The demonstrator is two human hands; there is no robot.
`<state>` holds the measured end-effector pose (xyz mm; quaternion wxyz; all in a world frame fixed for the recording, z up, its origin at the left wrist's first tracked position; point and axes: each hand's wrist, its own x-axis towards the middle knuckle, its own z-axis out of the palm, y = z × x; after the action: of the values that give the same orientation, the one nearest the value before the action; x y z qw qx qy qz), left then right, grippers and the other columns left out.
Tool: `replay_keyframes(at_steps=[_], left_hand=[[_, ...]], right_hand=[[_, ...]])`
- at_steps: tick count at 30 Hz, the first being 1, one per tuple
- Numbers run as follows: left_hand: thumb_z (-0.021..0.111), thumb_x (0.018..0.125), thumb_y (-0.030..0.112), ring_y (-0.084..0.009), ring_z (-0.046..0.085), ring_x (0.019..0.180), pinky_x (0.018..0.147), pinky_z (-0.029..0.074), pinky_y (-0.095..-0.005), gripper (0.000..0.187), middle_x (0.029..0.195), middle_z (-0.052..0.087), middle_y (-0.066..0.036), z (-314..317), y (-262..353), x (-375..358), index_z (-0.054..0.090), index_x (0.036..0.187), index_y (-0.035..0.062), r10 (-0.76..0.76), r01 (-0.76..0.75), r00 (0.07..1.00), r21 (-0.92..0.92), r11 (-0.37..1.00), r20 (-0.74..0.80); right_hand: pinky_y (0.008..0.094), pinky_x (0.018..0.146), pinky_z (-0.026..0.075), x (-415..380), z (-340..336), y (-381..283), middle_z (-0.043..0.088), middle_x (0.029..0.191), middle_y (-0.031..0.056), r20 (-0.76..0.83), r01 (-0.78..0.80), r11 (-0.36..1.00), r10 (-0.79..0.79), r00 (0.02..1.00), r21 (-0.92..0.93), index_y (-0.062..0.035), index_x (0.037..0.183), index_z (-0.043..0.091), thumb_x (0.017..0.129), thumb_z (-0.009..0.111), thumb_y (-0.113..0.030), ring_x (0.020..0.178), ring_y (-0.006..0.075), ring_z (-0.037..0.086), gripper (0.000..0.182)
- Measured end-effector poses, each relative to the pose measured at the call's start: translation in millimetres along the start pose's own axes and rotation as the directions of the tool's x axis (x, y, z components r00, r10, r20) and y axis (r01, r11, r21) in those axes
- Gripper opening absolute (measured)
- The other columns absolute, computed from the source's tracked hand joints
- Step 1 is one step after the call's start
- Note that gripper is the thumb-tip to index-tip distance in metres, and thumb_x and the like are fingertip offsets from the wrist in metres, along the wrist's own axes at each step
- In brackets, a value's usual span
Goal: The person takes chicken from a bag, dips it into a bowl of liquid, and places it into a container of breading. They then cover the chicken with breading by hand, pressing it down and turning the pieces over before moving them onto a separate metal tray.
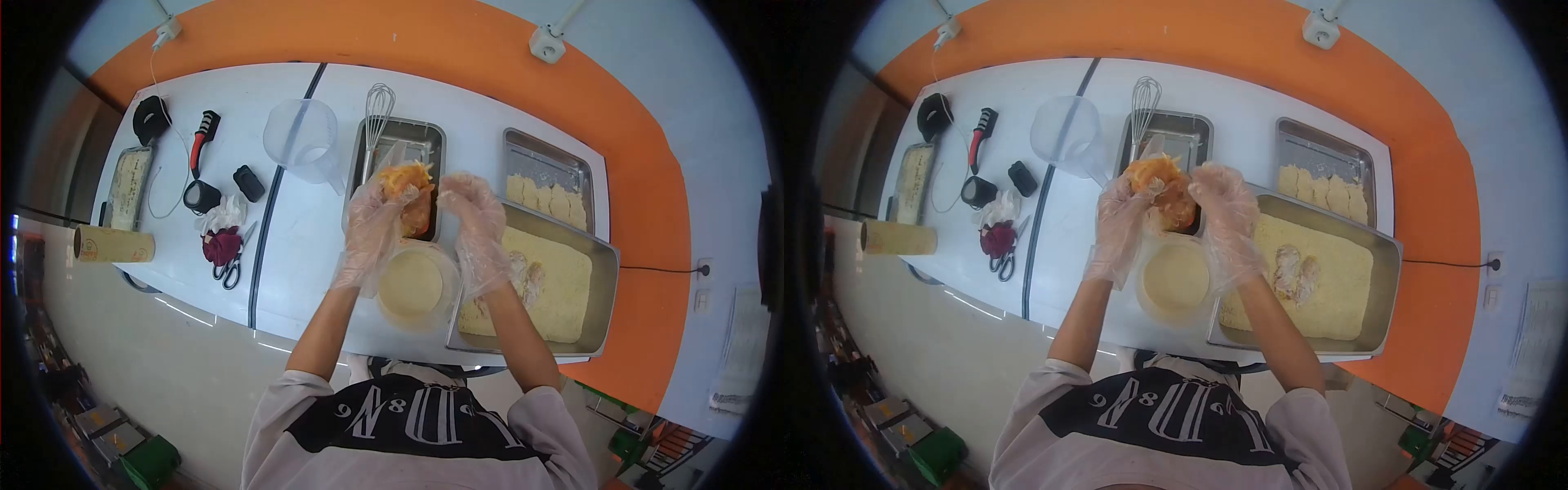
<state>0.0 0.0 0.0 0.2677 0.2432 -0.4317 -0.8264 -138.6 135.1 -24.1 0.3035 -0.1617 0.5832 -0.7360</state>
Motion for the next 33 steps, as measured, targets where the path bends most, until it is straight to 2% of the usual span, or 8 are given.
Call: replay_keyframes(at_steps=[3,5,8,15,17,24,26,33], left_hand=[[0.069,0.102,0.002,-0.0164,0.068,0.116,0.101,0.054,-0.0307,0.041,0.128,0.072,-0.009,-32.3,10.3,6.8,0.063,0.142,-0.0047,0.064,-0.113,0.984,0.303,0.946,0.165],[0.067,0.102,0.000,-0.0160,0.068,0.110,0.097,0.055,-0.0326,0.035,0.123,0.073,-0.009,-21.5,13.8,-1.0,0.066,0.137,-0.0048,0.138,-0.249,0.937,0.336,0.908,0.320],[0.065,0.102,-0.001,-0.0153,0.067,0.105,0.094,0.055,-0.0334,0.029,0.118,0.074,-0.009,-19.2,11.0,-5.9,0.070,0.130,-0.0057,0.152,-0.303,0.914,0.384,0.872,0.375],[0.064,0.102,0.001,-0.0158,0.069,0.104,0.094,0.055,-0.0321,0.028,0.115,0.078,-0.012,-24.1,-2.9,-2.3,0.070,0.128,-0.0089,0.198,-0.432,0.892,0.637,0.638,0.407],[0.064,0.103,0.003,-0.0160,0.070,0.105,0.095,0.055,-0.0317,0.031,0.118,0.079,-0.013,-19.8,0.7,-6.1,0.069,0.131,-0.0091,0.117,-0.332,0.918,0.571,0.751,0.379],[0.074,0.101,0.009,-0.0207,0.070,0.105,0.094,0.057,-0.0364,0.040,0.121,0.073,-0.013,-1.8,23.1,-5.2,0.065,0.138,-0.0028,-0.111,-0.105,0.938,0.576,0.811,0.327],[0.076,0.103,0.016,-0.0180,0.073,0.099,0.090,0.059,-0.0328,0.037,0.114,0.075,-0.010,12.5,32.4,-11.8,0.067,0.134,-0.0026,-0.188,0.075,0.925,0.328,0.942,0.330],[0.076,0.103,0.016,-0.0162,0.075,0.098,0.083,0.062,-0.0309,0.035,0.115,0.074,-0.011,24.1,20.5,-8.8,0.069,0.132,-0.0028,-0.206,0.121,0.939,0.294,0.948,0.276]], right_hand=[[0.0369,0.105,0.055,-4.7,31.9,-45.9,0.077,0.121,0.0105,-0.019,0.189,0.978,-0.191,0.981,-0.090,-0.0110,0.129,0.073,0.096,0.082,-0.015,0.108,0.0264,0.072,0.034],[0.0367,0.098,0.057,-8.6,29.8,-95.3,0.076,0.114,0.0117,0.312,0.453,0.715,-0.331,0.890,-0.533,-0.0069,0.122,0.077,0.094,0.083,-0.017,0.102,0.0252,0.072,0.030],[0.0400,0.094,0.057,1.5,19.5,-118.7,0.075,0.108,0.0139,0.587,0.590,0.511,-0.189,0.787,-0.626,-0.0045,0.116,0.078,0.092,0.082,-0.020,0.098,0.0291,0.071,0.029],[0.0428,0.091,0.056,2.0,29.9,-139.9,0.073,0.103,0.0187,0.602,0.504,0.458,0.089,0.793,-0.732,-0.0030,0.111,0.078,0.094,0.074,-0.019,0.097,0.0356,0.068,0.024],[0.0385,0.077,0.056,2.6,22.4,-132.3,0.072,0.092,0.0164,0.686,0.676,0.177,-0.008,0.728,-0.715,-0.0003,0.103,0.079,0.093,0.079,-0.016,0.086,0.0297,0.069,0.019],[0.0359,0.073,0.051,17.9,25.4,-153.9,0.072,0.088,0.0134,0.615,0.470,0.492,0.184,0.767,-0.733,0.0016,0.103,0.080,0.092,0.078,-0.016,0.077,0.0217,0.063,0.021],[0.0385,0.073,0.052,23.2,18.6,-151.8,0.072,0.082,0.0152,0.575,0.275,0.679,0.262,0.775,-0.680,0.0043,0.101,0.079,0.088,0.075,-0.016,0.075,0.0236,0.063,0.024],[0.0346,0.069,0.049,26.1,31.3,-179.8,0.066,0.076,0.0094,0.492,0.275,0.526,0.332,0.805,-0.805,0.0062,0.097,0.078,0.084,0.076,-0.016,0.074,0.0160,0.059,0.026]])
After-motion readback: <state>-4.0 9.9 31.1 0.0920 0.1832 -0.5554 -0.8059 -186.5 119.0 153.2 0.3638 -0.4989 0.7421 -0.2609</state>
